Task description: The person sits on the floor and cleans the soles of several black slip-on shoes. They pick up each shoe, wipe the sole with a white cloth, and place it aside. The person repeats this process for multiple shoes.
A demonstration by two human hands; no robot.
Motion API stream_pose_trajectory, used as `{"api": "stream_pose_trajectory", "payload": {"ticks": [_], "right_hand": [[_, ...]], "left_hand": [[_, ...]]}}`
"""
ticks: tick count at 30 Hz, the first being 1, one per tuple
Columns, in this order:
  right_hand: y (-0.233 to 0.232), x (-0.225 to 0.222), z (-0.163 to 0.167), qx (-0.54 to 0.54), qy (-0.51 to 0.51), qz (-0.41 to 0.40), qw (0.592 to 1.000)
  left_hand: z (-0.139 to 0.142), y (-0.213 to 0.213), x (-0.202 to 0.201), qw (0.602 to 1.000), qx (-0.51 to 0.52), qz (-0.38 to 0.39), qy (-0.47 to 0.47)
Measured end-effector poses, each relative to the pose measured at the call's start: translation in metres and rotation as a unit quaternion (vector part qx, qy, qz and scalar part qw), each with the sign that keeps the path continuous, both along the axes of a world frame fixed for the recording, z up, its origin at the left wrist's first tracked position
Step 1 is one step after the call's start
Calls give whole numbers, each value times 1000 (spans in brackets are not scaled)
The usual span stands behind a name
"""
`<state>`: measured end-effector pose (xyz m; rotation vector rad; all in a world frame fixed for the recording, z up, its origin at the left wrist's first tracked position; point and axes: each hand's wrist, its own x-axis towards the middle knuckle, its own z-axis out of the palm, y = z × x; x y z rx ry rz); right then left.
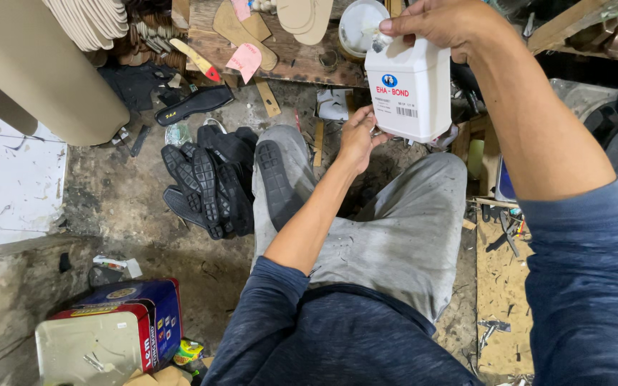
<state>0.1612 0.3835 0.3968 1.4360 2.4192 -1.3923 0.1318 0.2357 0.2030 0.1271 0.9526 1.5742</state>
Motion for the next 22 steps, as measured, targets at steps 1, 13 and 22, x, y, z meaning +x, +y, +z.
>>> {"api": "stream_pose_trajectory", "payload": {"ticks": [1,13,22], "right_hand": [[1,0,0,8,-10,3,1000],[1,36,-3,-30,71,-14,997],[-30,89,-37,-104,180,-7,978]], "left_hand": [[0,0,0,1000,1,0,-1],[-11,6,-11,997,27,43,50],[-29,-13,-54,979,-32,149,137]]}}
